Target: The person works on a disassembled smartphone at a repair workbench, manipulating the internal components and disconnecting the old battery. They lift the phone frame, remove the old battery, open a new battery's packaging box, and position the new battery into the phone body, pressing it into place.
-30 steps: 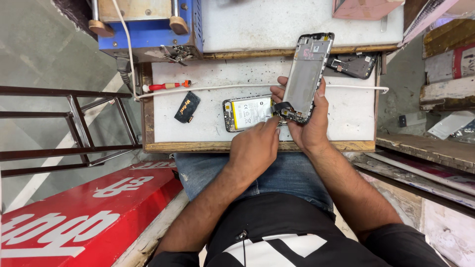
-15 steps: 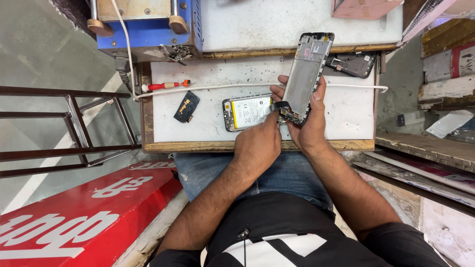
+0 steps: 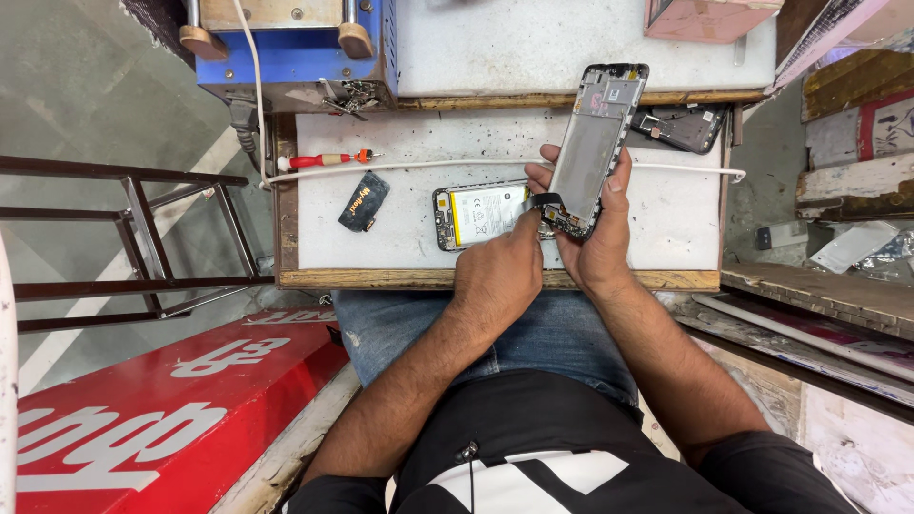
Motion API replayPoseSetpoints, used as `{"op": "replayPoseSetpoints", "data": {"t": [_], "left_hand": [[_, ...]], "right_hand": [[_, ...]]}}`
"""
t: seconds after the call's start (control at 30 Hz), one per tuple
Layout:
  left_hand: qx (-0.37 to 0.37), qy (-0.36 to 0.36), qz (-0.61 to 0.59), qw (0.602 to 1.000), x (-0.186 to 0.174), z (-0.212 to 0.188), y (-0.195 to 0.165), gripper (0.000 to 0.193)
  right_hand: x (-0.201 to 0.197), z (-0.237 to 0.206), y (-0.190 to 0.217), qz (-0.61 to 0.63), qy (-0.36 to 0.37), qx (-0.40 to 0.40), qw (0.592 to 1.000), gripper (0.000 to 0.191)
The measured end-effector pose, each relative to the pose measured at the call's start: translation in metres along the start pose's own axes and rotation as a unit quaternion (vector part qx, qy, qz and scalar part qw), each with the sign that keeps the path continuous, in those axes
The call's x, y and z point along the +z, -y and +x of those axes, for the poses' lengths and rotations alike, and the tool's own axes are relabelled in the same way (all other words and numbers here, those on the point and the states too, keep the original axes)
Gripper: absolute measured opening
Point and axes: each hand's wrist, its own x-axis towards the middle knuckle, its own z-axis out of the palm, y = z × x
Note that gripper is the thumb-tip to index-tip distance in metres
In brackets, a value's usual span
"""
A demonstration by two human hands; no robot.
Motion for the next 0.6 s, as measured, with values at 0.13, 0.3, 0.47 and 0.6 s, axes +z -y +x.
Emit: {"op": "replayPoseSetpoints", "data": {"t": [0.13, 0.3, 0.47, 0.6], "left_hand": [[0.021, -0.023, 0.000, 1.000, 0.002, -0.003, 0.000, 0.038], [0.002, -0.008, -0.018, 1.000, 0.002, 0.000, 0.003, 0.035], [0.001, 0.001, -0.034, 0.999, -0.001, 0.000, 0.002, 0.023], [0.003, -0.029, -0.074, 0.997, -0.007, -0.011, 0.004, 0.022]], "right_hand": [[-0.001, 0.000, -0.001, 0.004, 0.003, 0.000, 1.000, 0.087], [-0.001, -0.001, 0.000, 0.000, 0.001, -0.001, 1.000, 0.086], [0.000, 0.001, 0.000, 0.007, 0.000, 0.003, 1.000, 0.085], [-0.001, 0.001, 0.001, 0.009, 0.001, 0.005, 1.000, 0.085]]}}
